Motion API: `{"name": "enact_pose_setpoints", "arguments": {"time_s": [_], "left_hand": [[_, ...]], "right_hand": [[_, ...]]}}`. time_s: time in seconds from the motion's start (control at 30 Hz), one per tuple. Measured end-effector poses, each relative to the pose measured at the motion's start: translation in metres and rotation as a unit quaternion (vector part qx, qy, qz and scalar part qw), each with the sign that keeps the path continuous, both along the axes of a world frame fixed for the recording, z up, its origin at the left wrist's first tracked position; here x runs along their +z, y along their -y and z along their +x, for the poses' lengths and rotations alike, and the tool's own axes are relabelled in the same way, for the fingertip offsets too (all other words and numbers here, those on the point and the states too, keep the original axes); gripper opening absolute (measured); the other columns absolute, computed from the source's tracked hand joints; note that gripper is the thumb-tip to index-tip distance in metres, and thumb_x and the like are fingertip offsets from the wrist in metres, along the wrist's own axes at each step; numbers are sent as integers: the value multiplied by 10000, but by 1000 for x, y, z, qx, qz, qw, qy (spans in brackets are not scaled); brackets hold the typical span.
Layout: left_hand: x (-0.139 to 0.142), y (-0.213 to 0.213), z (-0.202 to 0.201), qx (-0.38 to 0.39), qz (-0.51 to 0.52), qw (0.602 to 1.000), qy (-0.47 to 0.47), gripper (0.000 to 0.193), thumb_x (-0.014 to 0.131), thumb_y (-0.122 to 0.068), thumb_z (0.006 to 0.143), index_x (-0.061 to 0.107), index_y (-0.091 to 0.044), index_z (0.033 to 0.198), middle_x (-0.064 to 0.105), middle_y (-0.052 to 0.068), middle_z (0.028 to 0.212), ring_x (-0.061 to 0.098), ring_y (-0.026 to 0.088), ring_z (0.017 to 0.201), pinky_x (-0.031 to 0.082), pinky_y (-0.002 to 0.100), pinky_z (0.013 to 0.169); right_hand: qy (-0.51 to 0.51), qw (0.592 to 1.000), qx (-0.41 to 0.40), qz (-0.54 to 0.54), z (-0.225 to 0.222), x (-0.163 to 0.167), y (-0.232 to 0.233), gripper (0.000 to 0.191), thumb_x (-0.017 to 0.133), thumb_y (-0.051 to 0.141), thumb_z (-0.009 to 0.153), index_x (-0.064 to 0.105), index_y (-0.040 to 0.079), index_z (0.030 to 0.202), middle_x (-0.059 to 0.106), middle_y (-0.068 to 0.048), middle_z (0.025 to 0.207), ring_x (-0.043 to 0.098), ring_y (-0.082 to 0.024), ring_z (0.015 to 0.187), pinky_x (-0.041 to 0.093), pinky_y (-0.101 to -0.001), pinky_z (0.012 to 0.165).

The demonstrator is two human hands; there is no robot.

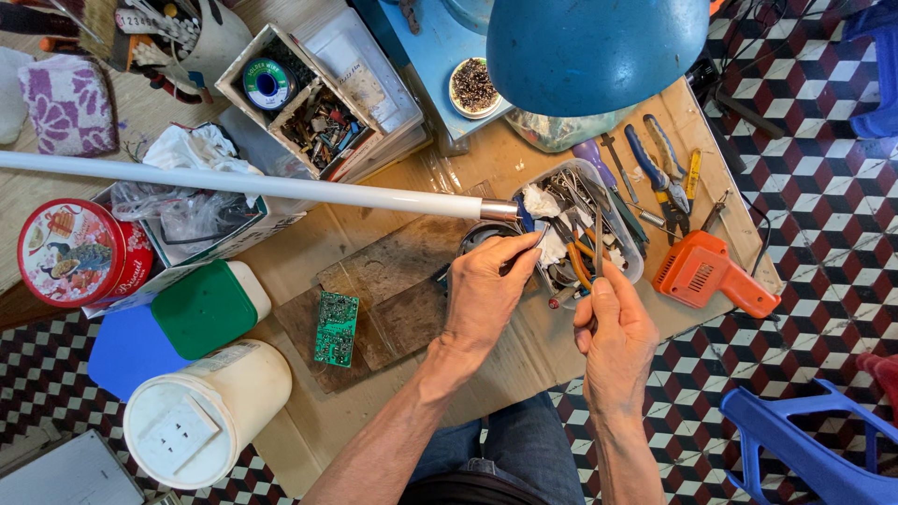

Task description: The person works on the metal end cap of a long white fluorescent tube light, manipulating small wires and components at the cap. They cut and trim material with scissors, pick at the cap with a small tool, and use an orange heat gun to heat the end of the tube while holding a wire in place.

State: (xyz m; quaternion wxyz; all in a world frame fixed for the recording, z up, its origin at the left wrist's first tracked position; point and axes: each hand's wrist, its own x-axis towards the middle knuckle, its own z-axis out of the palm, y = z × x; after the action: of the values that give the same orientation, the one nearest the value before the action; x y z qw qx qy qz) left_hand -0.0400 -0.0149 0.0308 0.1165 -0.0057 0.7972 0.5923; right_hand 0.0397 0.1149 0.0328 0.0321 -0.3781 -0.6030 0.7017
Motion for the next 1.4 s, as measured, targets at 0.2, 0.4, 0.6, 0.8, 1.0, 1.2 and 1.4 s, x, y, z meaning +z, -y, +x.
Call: {"name": "enact_pose_setpoints", "arguments": {"time_s": [0.2,0.4,0.6,0.8,1.0,1.2,1.4], "left_hand": [[1,-2,6,-10,-52,996,-73,223,719,-95,923,760,-86,1142,738,96,925,728,179,763,569,297,673],[7,1,8,-6,-80,991,-109,222,711,-91,922,757,-93,1140,728,97,949,732,227,825,569,319,712],[-10,16,21,16,-83,995,-60,220,720,-101,925,752,-79,1141,724,109,937,725,226,796,566,321,694],[-89,100,57,139,-166,976,2,192,741,-136,915,758,-61,1091,706,113,896,721,223,732,563,335,646],[-143,126,37,124,-223,963,86,236,746,-161,903,770,-72,1120,714,156,864,701,272,724,546,384,677],[-33,102,25,42,-181,973,-134,242,708,-194,961,720,-60,1162,742,128,1093,723,278,1013,568,364,881],[3,66,-78,-201,-238,866,-392,593,754,-326,827,597,18,1284,696,205,1184,635,361,1139,425,439,1023]], "right_hand": [[-31,992,-4,-120,-5,6,19,448,483,191,1069,548,-24,1457,533,-1,695,440,-33,495,331,-140,401],[-58,986,-16,-158,-14,7,35,449,494,178,1055,532,-11,1460,550,-13,696,455,-43,492,315,-143,377],[-61,985,-20,-159,-12,-2,31,456,509,165,1066,516,-28,1480,556,-20,725,464,-57,538,387,-175,463],[-71,987,6,-146,-14,-6,22,479,492,176,1079,484,1,1525,616,-46,807,528,-80,625,421,-203,521],[-72,983,28,-168,-20,0,38,479,505,158,1056,483,-9,1504,647,-59,830,538,-80,631,425,-207,526],[-69,983,25,-168,-31,10,41,487,516,164,1055,497,-11,1509,578,-22,742,469,-61,542,361,-179,459],[-57,984,27,-165,-46,8,49,507,514,181,1040,491,14,1518,555,-7,709,451,-53,510,327,-180,416]]}}
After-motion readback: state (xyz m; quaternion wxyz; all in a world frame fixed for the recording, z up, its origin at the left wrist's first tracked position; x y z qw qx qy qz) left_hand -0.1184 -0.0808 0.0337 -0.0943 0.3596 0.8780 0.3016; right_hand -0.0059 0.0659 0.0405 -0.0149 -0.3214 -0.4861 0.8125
